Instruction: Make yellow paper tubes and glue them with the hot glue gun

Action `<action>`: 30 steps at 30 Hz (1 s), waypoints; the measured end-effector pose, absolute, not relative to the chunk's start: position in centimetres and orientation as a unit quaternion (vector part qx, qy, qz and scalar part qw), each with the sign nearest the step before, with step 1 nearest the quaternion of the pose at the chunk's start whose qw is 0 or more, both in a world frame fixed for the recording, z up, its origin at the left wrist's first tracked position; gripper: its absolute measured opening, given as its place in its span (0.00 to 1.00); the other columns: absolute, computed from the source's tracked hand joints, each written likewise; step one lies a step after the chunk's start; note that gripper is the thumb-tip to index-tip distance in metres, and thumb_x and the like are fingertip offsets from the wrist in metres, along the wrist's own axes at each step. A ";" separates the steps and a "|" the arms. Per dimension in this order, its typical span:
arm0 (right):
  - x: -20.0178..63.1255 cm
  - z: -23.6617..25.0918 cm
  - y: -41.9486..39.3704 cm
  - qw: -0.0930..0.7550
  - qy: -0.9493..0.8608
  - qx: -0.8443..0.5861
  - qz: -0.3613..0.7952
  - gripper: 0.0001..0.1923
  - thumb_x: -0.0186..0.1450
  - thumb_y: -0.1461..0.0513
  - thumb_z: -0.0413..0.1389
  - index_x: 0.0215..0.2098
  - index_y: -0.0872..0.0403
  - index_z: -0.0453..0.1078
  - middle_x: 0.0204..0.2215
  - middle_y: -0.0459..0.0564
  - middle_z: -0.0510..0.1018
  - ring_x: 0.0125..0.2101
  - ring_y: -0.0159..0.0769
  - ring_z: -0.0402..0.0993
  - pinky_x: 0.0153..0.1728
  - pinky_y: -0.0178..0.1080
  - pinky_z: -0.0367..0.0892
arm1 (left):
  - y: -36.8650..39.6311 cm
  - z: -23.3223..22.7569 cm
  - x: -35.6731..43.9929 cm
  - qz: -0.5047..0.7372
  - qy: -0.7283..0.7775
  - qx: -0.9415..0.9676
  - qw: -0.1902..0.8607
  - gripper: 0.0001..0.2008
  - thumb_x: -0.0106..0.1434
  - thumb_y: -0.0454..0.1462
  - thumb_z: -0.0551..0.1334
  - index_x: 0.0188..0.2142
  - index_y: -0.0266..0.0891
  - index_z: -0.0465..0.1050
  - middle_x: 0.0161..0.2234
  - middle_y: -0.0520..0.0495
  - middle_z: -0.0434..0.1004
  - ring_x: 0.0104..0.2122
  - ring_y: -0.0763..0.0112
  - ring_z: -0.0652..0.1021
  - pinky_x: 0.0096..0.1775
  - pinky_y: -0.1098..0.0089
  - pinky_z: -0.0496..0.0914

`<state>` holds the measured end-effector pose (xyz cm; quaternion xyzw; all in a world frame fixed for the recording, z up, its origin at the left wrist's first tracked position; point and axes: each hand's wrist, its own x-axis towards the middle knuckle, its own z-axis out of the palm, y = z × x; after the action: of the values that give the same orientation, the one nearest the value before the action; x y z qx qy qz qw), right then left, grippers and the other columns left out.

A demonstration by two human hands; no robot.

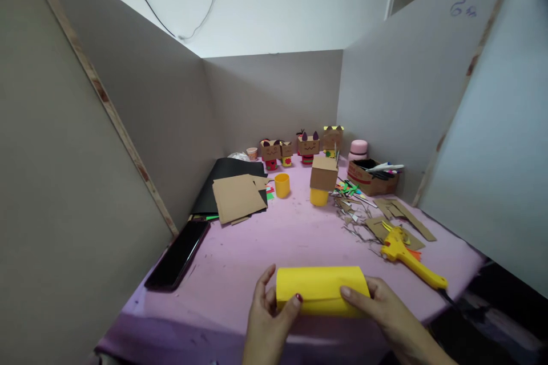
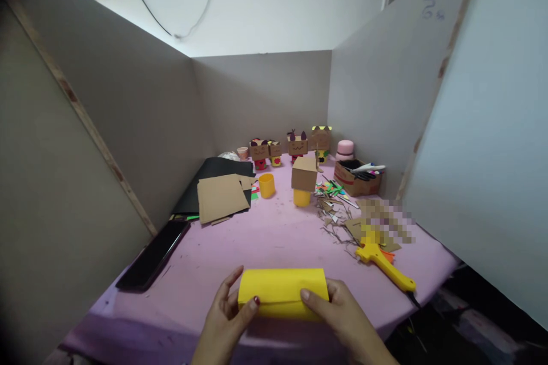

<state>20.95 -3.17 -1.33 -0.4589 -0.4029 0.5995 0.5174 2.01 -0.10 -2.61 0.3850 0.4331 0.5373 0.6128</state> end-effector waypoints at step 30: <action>22.4 -3.9 -2.1 0.549 -0.272 -0.399 0.682 0.18 0.50 0.52 0.66 0.35 0.54 0.79 0.30 0.51 0.84 0.39 0.45 0.78 0.44 0.39 0.68 | 1.5 -3.4 -1.3 0.582 0.487 0.288 0.585 0.26 0.39 0.55 0.69 0.12 0.38 0.62 0.10 0.57 0.61 0.14 0.81 0.59 0.19 0.76 0.54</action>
<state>22.44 -2.10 -3.90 -0.3986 -0.2722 0.6822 0.5492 -1.34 1.54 -3.44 0.2875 0.4867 0.5819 0.5846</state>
